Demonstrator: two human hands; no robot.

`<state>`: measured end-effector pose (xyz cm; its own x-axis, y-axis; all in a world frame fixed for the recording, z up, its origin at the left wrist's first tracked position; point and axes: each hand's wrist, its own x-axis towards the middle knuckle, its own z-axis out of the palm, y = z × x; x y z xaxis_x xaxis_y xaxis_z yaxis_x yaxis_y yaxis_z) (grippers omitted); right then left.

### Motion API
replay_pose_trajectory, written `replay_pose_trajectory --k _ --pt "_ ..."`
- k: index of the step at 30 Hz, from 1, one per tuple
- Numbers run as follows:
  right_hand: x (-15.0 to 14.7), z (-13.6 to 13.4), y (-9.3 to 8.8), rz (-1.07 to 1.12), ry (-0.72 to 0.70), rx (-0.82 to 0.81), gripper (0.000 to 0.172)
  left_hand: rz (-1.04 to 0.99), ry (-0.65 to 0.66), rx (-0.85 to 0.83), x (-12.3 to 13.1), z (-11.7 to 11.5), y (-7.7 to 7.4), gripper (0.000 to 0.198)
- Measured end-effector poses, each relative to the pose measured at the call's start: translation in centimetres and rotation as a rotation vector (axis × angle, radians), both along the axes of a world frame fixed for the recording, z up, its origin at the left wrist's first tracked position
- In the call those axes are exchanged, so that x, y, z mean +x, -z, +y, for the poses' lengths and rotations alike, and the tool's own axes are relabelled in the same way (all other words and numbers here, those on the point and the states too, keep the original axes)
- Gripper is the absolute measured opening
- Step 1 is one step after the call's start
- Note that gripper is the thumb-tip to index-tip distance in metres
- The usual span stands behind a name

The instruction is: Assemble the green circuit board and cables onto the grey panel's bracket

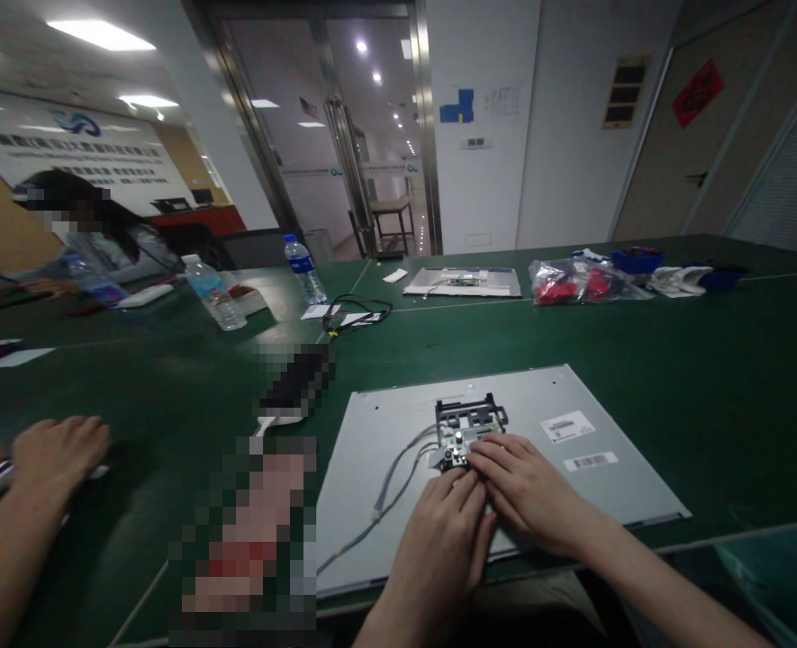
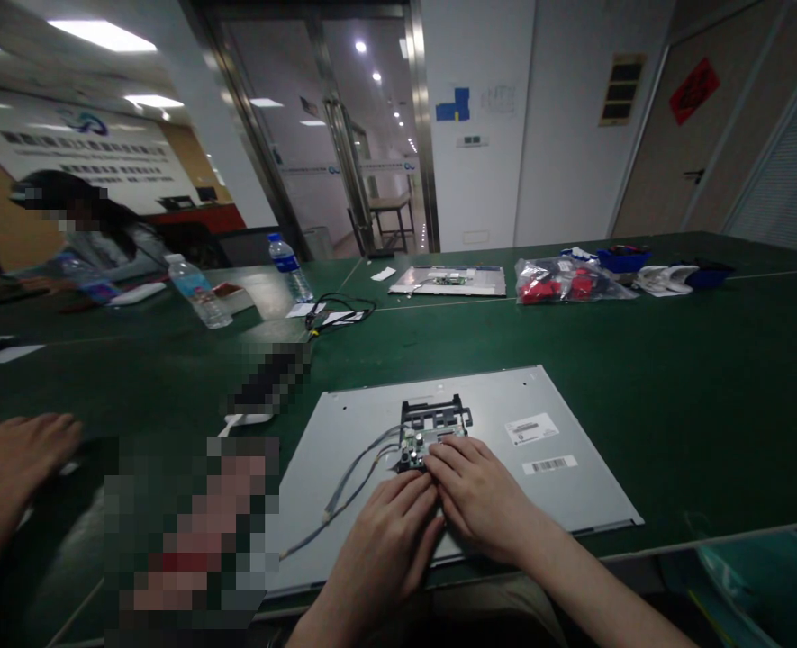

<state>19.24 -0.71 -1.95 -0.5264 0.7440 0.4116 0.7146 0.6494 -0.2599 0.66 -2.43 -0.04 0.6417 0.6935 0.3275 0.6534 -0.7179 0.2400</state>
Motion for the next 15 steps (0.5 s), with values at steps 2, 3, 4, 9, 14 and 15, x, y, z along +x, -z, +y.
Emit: replay_pose_trajectory --k 2,3,4,9,14,15 --pt "-0.01 0.02 0.03 0.0 -0.002 0.009 0.043 -0.003 0.006 0.001 0.04 0.03 -0.13 0.027" --pt "-0.01 0.03 0.02 0.001 -0.001 0.013 0.043 -0.006 0.01 0.002 0.06 0.05 -0.19 0.027" --pt "-0.01 0.02 0.01 0.0 -0.001 0.015 0.043 -0.01 0.012 0.004 0.08 0.06 -0.24 0.026" --pt "-0.03 -0.08 -0.19 0.002 0.007 0.015 0.043 -0.002 0.025 -0.001 0.1 0.09 -0.25 0.023" --pt "-0.1 -0.1 -0.25 -0.002 0.003 -0.003 0.042 0.026 0.036 0.031 0.11 -0.04 -0.05 0.016" --pt "-0.12 -0.09 -0.25 -0.002 0.002 -0.004 0.042 0.033 0.037 0.041 0.12 -0.08 -0.02 0.015"
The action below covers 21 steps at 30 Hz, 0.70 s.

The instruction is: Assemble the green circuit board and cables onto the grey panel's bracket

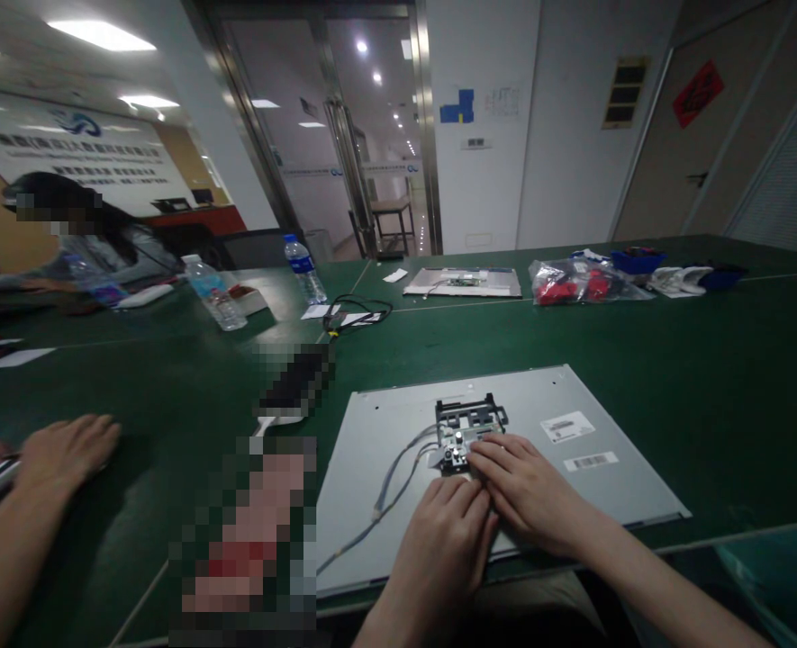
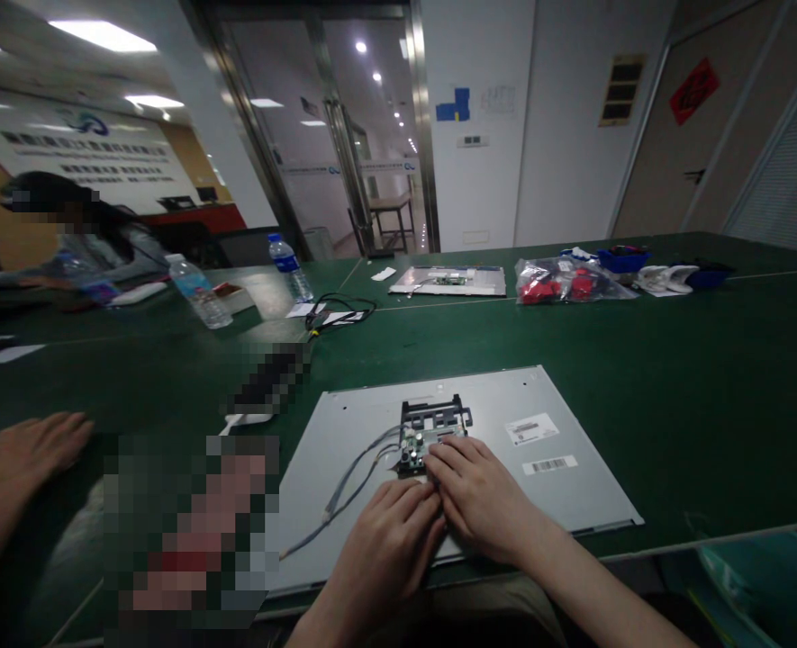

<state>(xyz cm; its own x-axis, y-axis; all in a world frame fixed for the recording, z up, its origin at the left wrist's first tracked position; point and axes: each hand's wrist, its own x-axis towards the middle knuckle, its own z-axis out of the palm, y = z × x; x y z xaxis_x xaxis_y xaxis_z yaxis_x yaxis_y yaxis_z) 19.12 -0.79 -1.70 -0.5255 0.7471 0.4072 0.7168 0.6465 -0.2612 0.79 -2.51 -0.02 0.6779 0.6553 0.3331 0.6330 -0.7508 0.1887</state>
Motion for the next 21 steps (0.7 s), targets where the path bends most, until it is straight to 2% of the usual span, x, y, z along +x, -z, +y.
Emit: replay_pose_trajectory --k 12,16,21 --pt "0.1 0.2 0.5 -0.019 -0.012 0.009 0.046 0.01 0.078 0.089 -0.1 -0.1 0.1 0.017" --pt "0.0 0.1 0.4 -0.023 -0.001 0.002 0.045 -0.092 0.128 0.121 0.0 -0.3 -0.5 0.015" --pt "0.1 0.1 0.3 -0.025 -0.007 0.005 0.046 -0.181 0.064 0.132 -1.0 0.1 -1.6 0.019"
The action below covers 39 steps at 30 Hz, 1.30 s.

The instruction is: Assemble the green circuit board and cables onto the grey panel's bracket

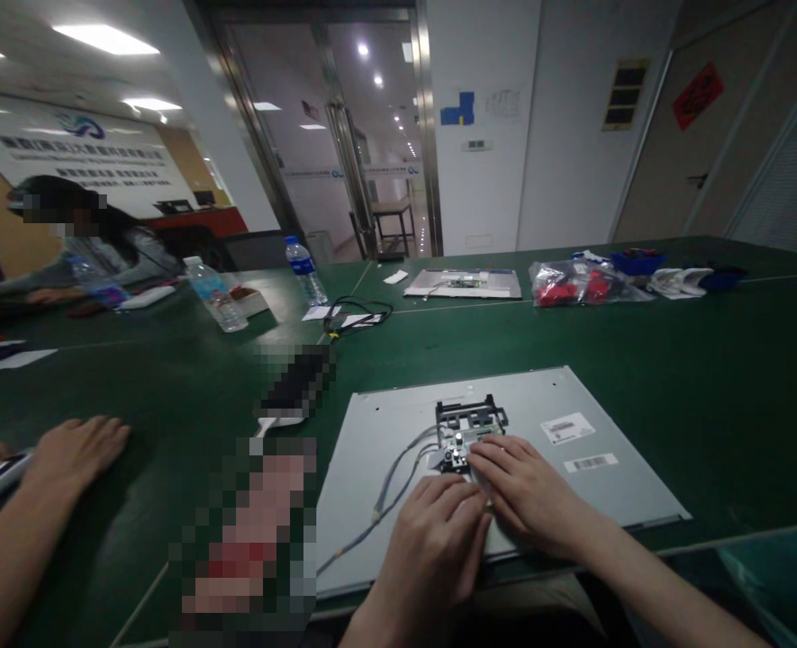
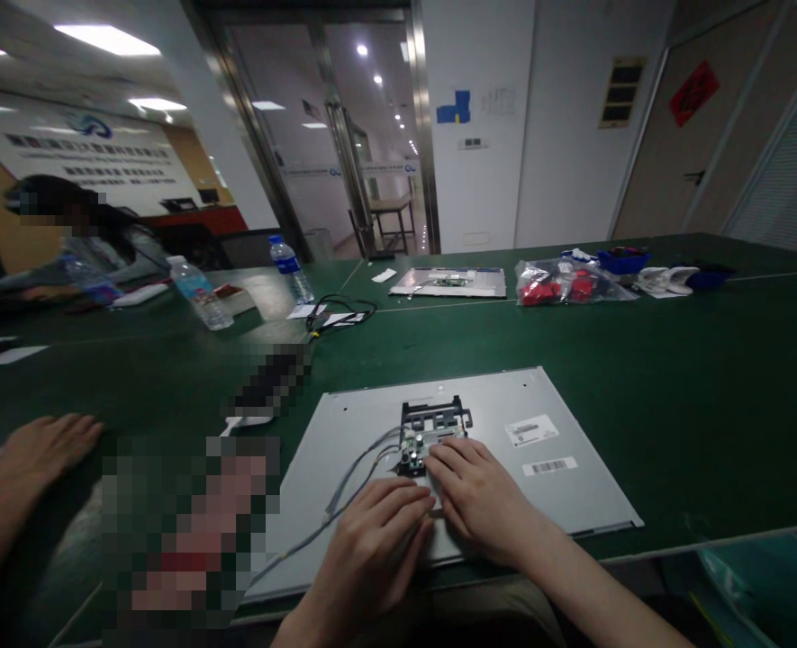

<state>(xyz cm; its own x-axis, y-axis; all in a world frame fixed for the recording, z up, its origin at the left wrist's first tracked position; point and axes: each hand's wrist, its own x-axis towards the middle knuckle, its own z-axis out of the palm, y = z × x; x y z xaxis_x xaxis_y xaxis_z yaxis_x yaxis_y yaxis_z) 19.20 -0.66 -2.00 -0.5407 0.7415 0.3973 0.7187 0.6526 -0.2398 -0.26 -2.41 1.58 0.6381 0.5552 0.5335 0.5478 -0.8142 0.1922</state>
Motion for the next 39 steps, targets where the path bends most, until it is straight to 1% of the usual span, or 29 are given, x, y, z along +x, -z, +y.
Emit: replay_pose_trajectory --k 2,4,6,8,10,13,18,25,39 --pt "0.1 0.0 0.0 0.0 -0.003 0.009 0.048 0.008 -0.07 -0.003 -0.9 0.5 -0.4 0.023" --pt "0.1 0.0 0.1 -0.006 -0.003 0.013 0.049 0.046 -0.168 -0.018 -1.9 1.2 -0.6 0.026" --pt "0.1 0.0 0.1 -0.011 -0.003 0.011 0.05 0.097 -0.259 -0.049 -2.8 1.8 -0.6 0.028" --pt "0.1 0.0 0.0 -0.009 -0.001 0.009 0.049 0.154 -0.313 -0.086 -3.3 2.2 -0.5 0.029" --pt "0.1 0.0 -0.1 -0.009 -0.001 0.008 0.048 0.207 -0.319 -0.119 -3.5 2.5 -0.3 0.03" --pt "0.1 -0.1 -0.3 -0.011 -0.003 0.004 0.047 0.255 -0.295 -0.149 -3.5 2.5 0.0 0.031" --pt "0.0 -0.1 -0.4 -0.016 0.004 -0.016 0.047 0.289 -0.309 -0.179 -3.4 2.6 0.2 0.034" --pt "0.1 -0.1 -0.1 -0.016 -0.001 -0.035 0.05 0.304 -0.314 -0.229 -3.6 2.7 0.3 0.037" --pt "0.1 -0.1 -0.2 -0.02 0.004 -0.035 0.05 0.315 -0.306 -0.218 -3.7 2.7 0.7 0.039"
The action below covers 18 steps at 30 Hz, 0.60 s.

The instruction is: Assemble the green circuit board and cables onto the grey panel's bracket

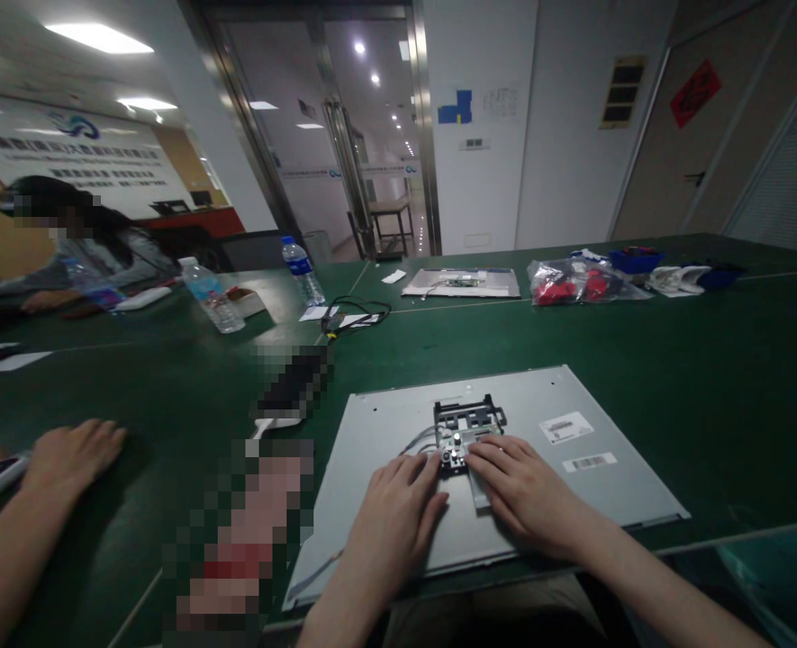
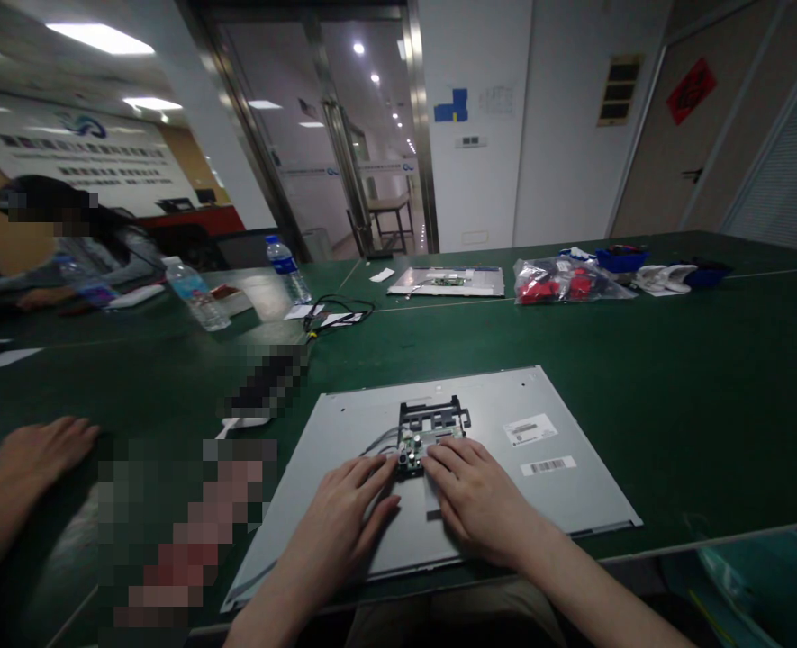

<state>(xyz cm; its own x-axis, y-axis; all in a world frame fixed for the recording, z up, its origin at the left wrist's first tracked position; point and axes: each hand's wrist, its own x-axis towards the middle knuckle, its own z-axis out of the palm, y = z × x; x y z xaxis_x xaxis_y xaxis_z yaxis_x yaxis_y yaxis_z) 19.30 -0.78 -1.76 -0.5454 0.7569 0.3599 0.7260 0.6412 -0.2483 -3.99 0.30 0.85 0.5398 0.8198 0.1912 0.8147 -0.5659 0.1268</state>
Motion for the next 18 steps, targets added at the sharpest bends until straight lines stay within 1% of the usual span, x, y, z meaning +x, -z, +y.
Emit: replay_pose_trajectory --k 8,18 --pt "0.07 0.06 -0.03 0.008 -0.01 0.02 0.05 0.009 0.015 -0.015 -0.31 0.26 0.35 0.041" --pt "0.02 -0.01 -0.01 0.001 0.001 0.008 0.05 -0.003 0.027 -0.019 -0.32 0.43 -0.07 0.041"
